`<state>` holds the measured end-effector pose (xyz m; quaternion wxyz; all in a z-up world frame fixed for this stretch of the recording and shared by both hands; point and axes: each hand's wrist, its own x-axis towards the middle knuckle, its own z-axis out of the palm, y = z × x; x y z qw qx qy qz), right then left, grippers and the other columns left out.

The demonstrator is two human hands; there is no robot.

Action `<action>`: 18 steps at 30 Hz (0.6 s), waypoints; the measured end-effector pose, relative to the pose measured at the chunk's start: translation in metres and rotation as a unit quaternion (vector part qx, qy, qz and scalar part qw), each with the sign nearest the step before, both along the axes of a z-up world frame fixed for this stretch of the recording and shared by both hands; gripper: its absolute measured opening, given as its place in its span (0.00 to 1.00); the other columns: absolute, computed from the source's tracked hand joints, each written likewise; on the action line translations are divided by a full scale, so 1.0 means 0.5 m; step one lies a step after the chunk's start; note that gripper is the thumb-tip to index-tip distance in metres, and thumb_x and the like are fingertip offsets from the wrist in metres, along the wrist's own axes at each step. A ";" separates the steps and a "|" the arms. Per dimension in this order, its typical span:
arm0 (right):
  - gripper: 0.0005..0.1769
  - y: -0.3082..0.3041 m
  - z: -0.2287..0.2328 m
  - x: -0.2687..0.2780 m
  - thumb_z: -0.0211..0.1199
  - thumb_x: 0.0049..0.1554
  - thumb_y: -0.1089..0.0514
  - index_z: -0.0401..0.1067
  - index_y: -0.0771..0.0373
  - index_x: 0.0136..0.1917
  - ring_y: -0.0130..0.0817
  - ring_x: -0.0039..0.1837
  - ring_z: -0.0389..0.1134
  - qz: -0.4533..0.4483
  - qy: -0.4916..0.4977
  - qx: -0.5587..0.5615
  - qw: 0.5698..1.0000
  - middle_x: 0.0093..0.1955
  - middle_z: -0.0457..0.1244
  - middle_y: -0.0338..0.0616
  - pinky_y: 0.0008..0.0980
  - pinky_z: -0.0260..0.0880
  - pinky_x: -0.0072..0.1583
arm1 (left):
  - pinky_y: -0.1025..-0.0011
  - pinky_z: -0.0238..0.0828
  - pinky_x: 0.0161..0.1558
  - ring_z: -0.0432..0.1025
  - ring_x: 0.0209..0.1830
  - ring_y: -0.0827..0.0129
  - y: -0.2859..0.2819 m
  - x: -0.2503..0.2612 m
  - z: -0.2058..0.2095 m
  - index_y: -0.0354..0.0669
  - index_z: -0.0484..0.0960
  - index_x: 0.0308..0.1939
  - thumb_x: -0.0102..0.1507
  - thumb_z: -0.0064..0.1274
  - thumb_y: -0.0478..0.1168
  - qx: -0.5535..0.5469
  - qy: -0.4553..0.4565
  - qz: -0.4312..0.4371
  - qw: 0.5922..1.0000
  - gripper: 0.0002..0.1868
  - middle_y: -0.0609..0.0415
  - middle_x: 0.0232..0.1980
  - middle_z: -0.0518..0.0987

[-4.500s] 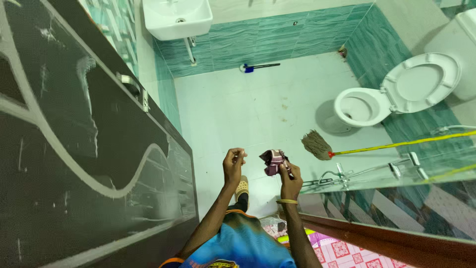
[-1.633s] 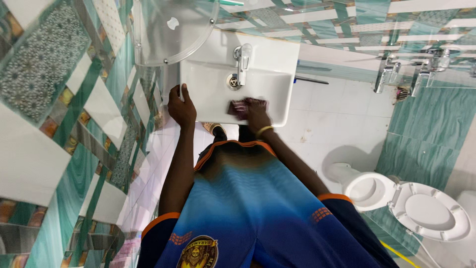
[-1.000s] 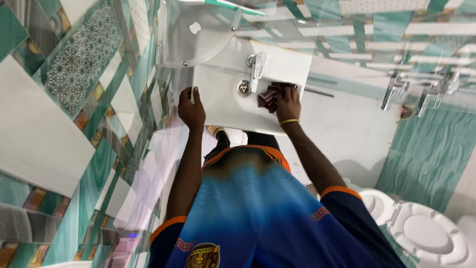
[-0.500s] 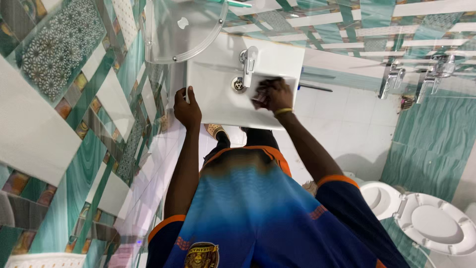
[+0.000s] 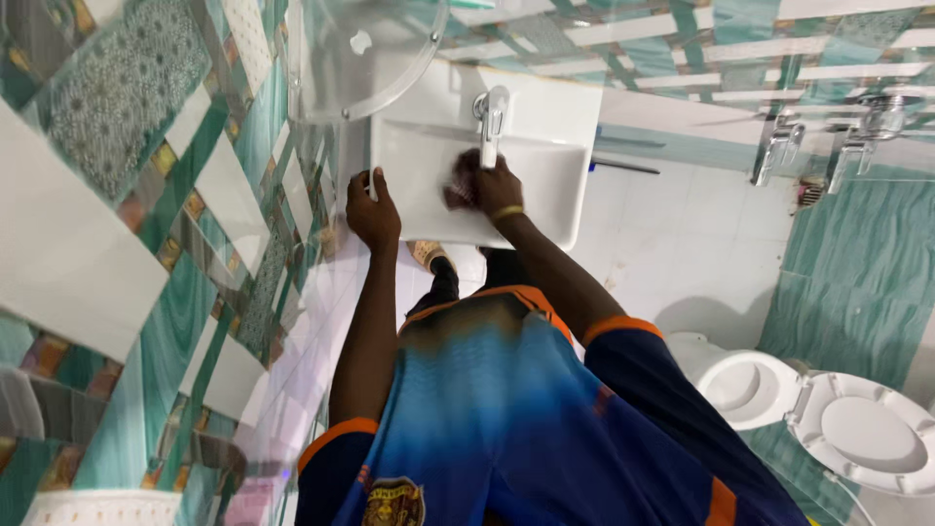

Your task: The person cleans a bathroom sink and faucet using a cloth, wiping the interior basin, the rim, and the metal fixtures.

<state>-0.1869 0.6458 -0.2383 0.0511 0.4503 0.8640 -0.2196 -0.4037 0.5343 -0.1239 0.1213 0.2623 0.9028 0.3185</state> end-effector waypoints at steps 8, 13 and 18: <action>0.28 0.078 0.120 0.225 0.75 0.46 0.45 0.77 0.62 0.55 0.52 0.68 0.63 0.014 -0.010 0.163 0.986 0.62 0.63 0.52 0.48 0.68 0.67 | 0.60 0.76 0.41 0.80 0.42 0.57 0.011 -0.011 0.000 0.40 0.82 0.47 0.71 0.50 0.55 0.014 0.016 -0.006 1.000 0.21 0.49 0.45 0.85; 0.21 -0.047 0.084 0.076 0.72 0.56 0.50 0.76 0.64 0.57 0.61 0.62 0.64 -0.060 0.008 0.010 0.998 0.63 0.62 0.61 0.50 0.72 0.57 | 0.60 0.76 0.39 0.81 0.41 0.57 0.011 -0.004 0.003 0.42 0.83 0.47 0.71 0.49 0.57 0.013 0.016 0.003 1.000 0.21 0.51 0.44 0.85; 0.15 -0.061 0.046 -0.136 0.67 0.54 0.53 0.77 0.60 0.54 0.57 0.51 0.69 0.011 0.149 -0.149 0.977 0.48 0.66 0.58 0.51 0.71 0.53 | 0.59 0.75 0.40 0.80 0.41 0.55 0.011 -0.008 -0.004 0.44 0.84 0.47 0.70 0.50 0.57 0.010 0.030 0.019 0.999 0.20 0.51 0.45 0.85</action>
